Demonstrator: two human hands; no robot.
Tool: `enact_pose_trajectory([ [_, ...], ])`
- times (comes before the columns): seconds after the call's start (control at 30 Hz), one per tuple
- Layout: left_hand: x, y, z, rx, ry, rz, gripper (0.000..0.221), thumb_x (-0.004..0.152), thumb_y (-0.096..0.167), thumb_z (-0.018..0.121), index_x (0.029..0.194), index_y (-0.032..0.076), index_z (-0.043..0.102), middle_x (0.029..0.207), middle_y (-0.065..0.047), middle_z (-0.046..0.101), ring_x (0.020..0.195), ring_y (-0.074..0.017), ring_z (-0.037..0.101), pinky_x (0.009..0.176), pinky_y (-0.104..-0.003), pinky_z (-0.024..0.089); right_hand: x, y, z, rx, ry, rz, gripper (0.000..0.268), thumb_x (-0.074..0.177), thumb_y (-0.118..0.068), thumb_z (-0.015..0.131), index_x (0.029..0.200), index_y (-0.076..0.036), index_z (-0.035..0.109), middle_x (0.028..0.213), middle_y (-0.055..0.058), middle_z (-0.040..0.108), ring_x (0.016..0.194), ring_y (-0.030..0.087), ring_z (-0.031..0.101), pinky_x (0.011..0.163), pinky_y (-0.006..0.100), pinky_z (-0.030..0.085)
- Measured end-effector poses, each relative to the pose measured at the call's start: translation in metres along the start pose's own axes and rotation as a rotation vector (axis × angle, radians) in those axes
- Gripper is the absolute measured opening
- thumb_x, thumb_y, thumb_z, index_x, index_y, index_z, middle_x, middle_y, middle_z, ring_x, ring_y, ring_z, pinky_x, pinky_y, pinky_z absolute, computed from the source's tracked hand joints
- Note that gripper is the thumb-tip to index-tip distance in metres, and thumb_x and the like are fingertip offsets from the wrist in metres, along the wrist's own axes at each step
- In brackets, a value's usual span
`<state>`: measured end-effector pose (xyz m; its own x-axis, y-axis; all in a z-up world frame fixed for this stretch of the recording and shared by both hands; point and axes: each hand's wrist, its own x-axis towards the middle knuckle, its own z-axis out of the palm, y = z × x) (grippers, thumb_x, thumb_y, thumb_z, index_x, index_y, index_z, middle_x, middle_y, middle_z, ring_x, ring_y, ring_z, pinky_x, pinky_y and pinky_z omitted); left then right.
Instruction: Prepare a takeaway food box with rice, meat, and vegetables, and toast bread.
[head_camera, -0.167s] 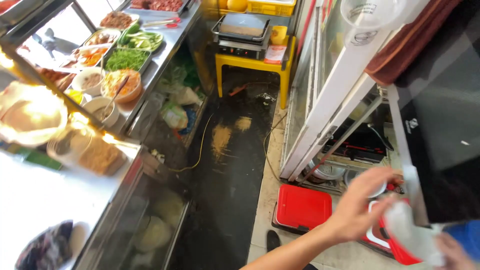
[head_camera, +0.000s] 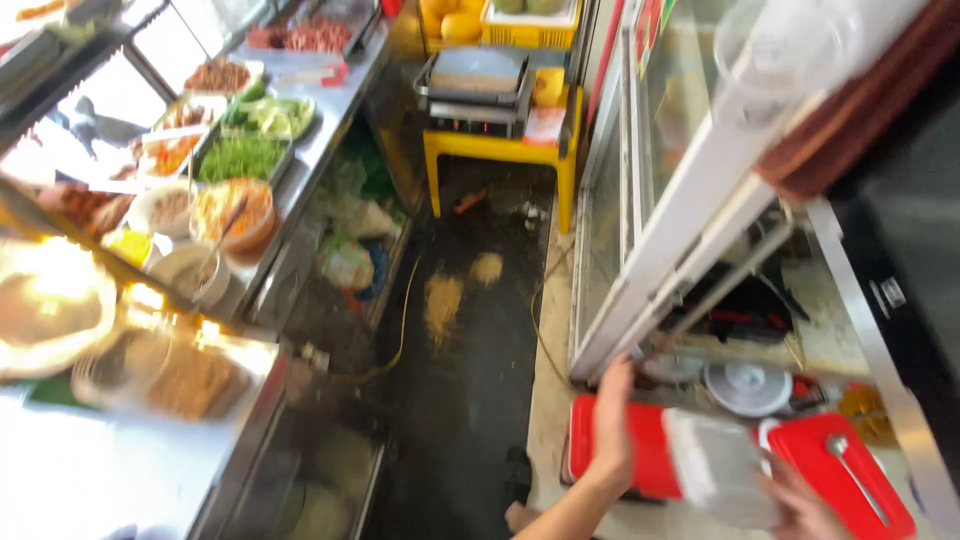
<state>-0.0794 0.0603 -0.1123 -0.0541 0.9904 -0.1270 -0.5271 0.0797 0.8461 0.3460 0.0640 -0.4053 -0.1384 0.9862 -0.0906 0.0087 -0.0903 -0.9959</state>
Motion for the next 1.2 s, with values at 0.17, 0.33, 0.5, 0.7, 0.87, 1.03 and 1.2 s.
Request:
enact_pose_trajectory([
  [0.17, 0.109, 0.010, -0.135, -0.419, 0.177, -0.214, 0.077, 0.096, 0.064, 0.033, 0.150, 0.013, 0.053, 0.149, -0.014, 0.060, 0.137, -0.0278, 0.055, 0.110, -0.038, 0.040, 0.158, -0.128, 0.255, 0.568, 0.052, 0.423, 0.074, 0.084, -0.010, 0.068, 0.155, -0.014, 0.046, 0.149, 0.010, 0.057, 0.138, 0.029, 0.049, 0.114, 0.049, 0.036],
  [0.33, 0.179, 0.122, -0.187, -0.724, 0.362, 0.155, 0.084, 0.096, 0.073, 0.026, 0.147, 0.011, 0.049, 0.137, -0.015, 0.061, 0.118, -0.0388, 0.062, 0.103, -0.055, 0.045, 0.249, -0.313, 0.472, 0.686, -0.174, 0.529, 0.075, 0.085, -0.012, 0.074, 0.154, -0.017, 0.043, 0.137, 0.012, 0.064, 0.124, 0.027, 0.063, 0.101, 0.045, 0.051],
  [0.5, 0.243, 0.250, -0.221, -0.643, 0.474, 0.368, 0.085, 0.094, 0.076, 0.021, 0.153, 0.018, 0.043, 0.147, -0.011, 0.053, 0.128, -0.0361, 0.055, 0.106, -0.053, 0.044, 0.339, -0.404, 0.590, 0.657, -0.342, 0.559, 0.079, 0.087, -0.015, 0.071, 0.157, -0.021, 0.034, 0.137, 0.013, 0.062, 0.120, 0.029, 0.064, 0.093, 0.048, 0.057],
  [0.7, 0.306, 0.215, -0.372, -0.625, 0.411, 0.485, 0.083, 0.095, 0.074, 0.026, 0.154, 0.018, 0.042, 0.149, -0.011, 0.052, 0.130, -0.0360, 0.053, 0.106, -0.053, 0.044, 0.459, -0.430, 0.670, 0.334, -0.551, 0.423, 0.084, 0.091, -0.020, 0.072, 0.161, -0.026, 0.026, 0.137, 0.008, 0.062, 0.113, 0.017, 0.067, 0.087, 0.037, 0.061],
  [0.87, 0.428, 0.268, -0.429, -0.652, 0.352, 0.480, 0.080, 0.096, 0.072, 0.032, 0.154, 0.017, 0.043, 0.149, -0.011, 0.052, 0.130, -0.0358, 0.054, 0.106, -0.053, 0.045, 0.556, -0.461, 0.732, 0.283, -0.569, 0.415, 0.088, 0.088, -0.020, 0.073, 0.160, -0.027, 0.021, 0.129, 0.013, 0.065, 0.106, 0.019, 0.071, 0.082, 0.037, 0.063],
  [1.03, 0.586, 0.356, -0.431, -0.691, 0.290, 0.488, 0.078, 0.097, 0.069, 0.037, 0.154, 0.017, 0.044, 0.150, -0.011, 0.053, 0.131, -0.0355, 0.054, 0.106, -0.053, 0.046, 0.647, -0.488, 0.780, 0.273, -0.509, 0.437, 0.083, 0.089, -0.022, 0.072, 0.158, -0.031, 0.026, 0.123, 0.006, 0.064, 0.105, 0.014, 0.069, 0.081, 0.035, 0.062],
  [1.2, 0.681, 0.386, -0.467, -0.739, 0.206, 0.484, 0.081, 0.096, 0.073, 0.035, 0.150, 0.014, 0.046, 0.143, -0.012, 0.057, 0.125, -0.0356, 0.058, 0.103, -0.053, 0.050, 0.765, -0.473, 0.801, 0.114, -0.685, 0.325, 0.065, 0.097, -0.032, 0.064, 0.156, -0.018, 0.040, 0.123, 0.005, 0.066, 0.104, 0.016, 0.068, 0.084, 0.036, 0.061],
])
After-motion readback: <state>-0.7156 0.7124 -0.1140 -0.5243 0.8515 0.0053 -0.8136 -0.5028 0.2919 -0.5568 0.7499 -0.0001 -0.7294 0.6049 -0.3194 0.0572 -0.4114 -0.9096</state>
